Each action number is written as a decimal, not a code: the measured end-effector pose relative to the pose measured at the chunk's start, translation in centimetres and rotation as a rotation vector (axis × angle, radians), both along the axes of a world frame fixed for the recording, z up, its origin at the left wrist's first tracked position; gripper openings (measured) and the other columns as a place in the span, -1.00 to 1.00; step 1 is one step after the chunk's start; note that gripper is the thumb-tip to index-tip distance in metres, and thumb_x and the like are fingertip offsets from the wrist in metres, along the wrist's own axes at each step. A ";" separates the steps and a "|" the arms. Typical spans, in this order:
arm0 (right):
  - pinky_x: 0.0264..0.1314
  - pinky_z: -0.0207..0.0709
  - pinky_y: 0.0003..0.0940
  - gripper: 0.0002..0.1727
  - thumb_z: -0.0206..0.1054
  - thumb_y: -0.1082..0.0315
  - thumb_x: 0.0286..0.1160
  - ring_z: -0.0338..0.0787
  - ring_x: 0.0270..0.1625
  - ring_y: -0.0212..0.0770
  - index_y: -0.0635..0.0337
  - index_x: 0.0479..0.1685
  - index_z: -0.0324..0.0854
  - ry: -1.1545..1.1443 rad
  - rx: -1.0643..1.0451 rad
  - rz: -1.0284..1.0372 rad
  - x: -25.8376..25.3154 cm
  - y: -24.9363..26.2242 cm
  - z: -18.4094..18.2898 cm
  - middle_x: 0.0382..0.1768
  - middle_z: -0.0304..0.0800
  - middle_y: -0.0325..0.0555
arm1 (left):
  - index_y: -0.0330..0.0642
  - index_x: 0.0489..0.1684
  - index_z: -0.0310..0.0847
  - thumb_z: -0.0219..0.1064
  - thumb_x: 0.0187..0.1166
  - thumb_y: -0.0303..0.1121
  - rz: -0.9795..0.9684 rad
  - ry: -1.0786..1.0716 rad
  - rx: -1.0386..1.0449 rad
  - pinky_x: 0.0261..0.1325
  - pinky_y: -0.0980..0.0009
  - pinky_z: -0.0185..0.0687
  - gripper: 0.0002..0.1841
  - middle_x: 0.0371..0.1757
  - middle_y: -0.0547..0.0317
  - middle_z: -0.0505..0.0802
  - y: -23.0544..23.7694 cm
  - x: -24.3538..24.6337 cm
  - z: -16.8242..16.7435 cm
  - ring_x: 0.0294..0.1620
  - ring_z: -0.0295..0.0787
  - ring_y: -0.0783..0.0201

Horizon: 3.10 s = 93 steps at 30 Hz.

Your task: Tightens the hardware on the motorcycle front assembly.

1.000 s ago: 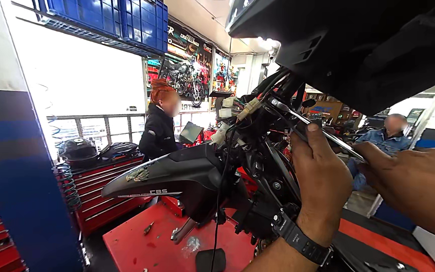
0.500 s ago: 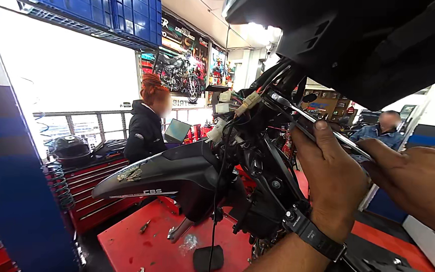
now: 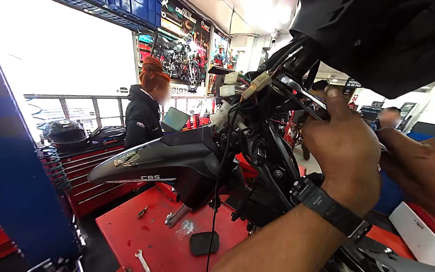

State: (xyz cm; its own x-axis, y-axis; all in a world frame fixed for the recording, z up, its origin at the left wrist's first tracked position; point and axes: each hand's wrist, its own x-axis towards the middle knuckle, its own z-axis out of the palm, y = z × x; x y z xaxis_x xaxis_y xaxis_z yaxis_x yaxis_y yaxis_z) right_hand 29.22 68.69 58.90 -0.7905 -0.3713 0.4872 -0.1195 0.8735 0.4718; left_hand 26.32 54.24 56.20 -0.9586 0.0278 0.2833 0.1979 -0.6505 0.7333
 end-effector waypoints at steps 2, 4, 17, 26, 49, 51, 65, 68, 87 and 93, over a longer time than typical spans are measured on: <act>-0.62 0.43 0.03 -0.79 0.14 0.24 0.58 0.69 -0.59 0.04 0.12 0.01 0.52 0.009 0.023 -0.015 0.0 -0.2 0.0 -0.69 0.51 -0.15 | -0.05 -0.07 0.65 0.00 0.55 0.52 0.034 -0.027 0.026 -0.51 0.20 0.55 -0.25 -0.40 0.08 0.75 0.8 -0.4 0.6 -0.49 0.66 0.19; -0.65 0.41 0.01 -0.78 0.12 0.22 0.56 0.67 -0.63 0.02 0.11 0.00 0.53 0.022 0.035 -0.005 0.0 -0.2 -0.1 -0.72 0.48 -0.18 | -0.04 -0.15 0.64 0.04 0.55 0.50 0.061 -0.011 -0.010 -0.56 0.21 0.52 -0.29 -0.44 0.09 0.72 1.0 -0.5 0.5 -0.54 0.63 0.19; -0.61 0.44 -0.01 -0.80 0.22 0.27 0.49 0.69 -0.61 -0.01 0.08 0.02 0.53 0.029 0.042 -0.053 0.2 -0.7 -0.1 -0.72 0.49 -0.20 | -0.02 -0.03 0.62 0.06 0.63 0.40 0.128 -0.047 -0.013 -0.57 0.24 0.52 -0.37 -0.45 0.11 0.69 1.7 -1.0 0.8 -0.57 0.61 0.21; -0.62 0.43 0.00 -0.79 0.19 0.26 0.48 0.68 -0.63 -0.02 0.05 0.01 0.53 0.021 0.016 -0.013 0.3 -0.4 0.0 -0.73 0.49 -0.20 | -0.01 -0.08 0.63 0.04 0.66 0.38 0.157 -0.059 0.002 -0.62 0.24 0.46 -0.39 -0.52 0.12 0.64 2.0 -0.9 0.8 -0.63 0.55 0.22; -0.58 0.48 -0.01 -0.80 0.16 0.16 0.57 0.73 -0.55 0.02 0.02 -0.11 0.61 0.124 0.014 -0.020 1.8 -2.5 -0.6 -0.69 0.56 -0.20 | 0.01 0.44 0.48 -0.35 0.71 0.43 0.051 0.051 -0.059 -0.05 -0.02 0.68 -0.21 0.18 0.04 0.81 -2.0 1.3 0.2 0.04 0.78 0.07; -0.56 0.49 0.02 -0.80 0.15 0.14 0.56 0.73 -0.54 0.03 0.00 -0.16 0.62 0.109 -0.023 -0.021 2.1 -2.9 -0.6 -0.68 0.58 -0.18 | -0.02 0.43 0.48 -0.33 0.74 0.39 0.009 0.043 -0.031 0.01 0.02 0.71 -0.23 0.20 0.06 0.81 -2.6 1.6 0.5 0.07 0.78 0.13; -0.43 0.50 0.17 -0.78 0.19 0.13 0.57 0.77 -0.43 0.11 0.01 -0.04 0.62 -0.004 -0.160 -0.066 2.7 -3.8 -0.4 -0.62 0.64 -0.10 | -0.06 0.41 0.47 -0.35 0.82 0.28 0.020 0.033 -0.104 -0.27 0.11 0.65 -0.30 0.03 0.01 0.86 -2.4 1.2 0.6 -0.18 0.80 0.12; -0.41 0.51 0.16 -0.78 0.21 0.14 0.58 0.77 -0.43 0.09 0.02 -0.01 0.63 -0.004 -0.148 -0.080 2.6 -3.8 -0.5 -0.62 0.64 -0.12 | -0.04 0.40 0.46 -0.41 0.76 0.37 0.103 0.097 -0.186 -0.29 0.07 0.67 -0.23 -0.08 0.02 0.86 -2.0 0.7 -0.5 -0.24 0.79 0.10; -0.13 0.53 0.44 -0.60 0.28 0.17 0.66 0.81 -0.09 0.40 0.20 0.34 0.58 -0.083 -0.329 -0.061 2.8 -4.6 -0.1 -0.22 0.80 0.28 | -0.13 0.31 0.54 -0.39 0.82 0.26 0.232 0.046 -0.262 -0.05 -0.17 0.66 -0.27 0.03 -0.17 0.78 -2.9 1.5 0.5 0.01 0.76 -0.09; -0.18 0.53 0.39 -0.59 0.29 0.20 0.65 0.80 -0.22 0.31 0.19 0.38 0.52 -0.102 -0.386 -0.058 3.3 -5.1 0.1 -0.29 0.79 0.22 | -0.13 0.28 0.55 -0.49 0.80 0.29 0.295 0.073 -0.210 -0.02 -0.16 0.66 -0.21 0.04 -0.13 0.78 -2.1 1.0 0.1 0.03 0.75 -0.06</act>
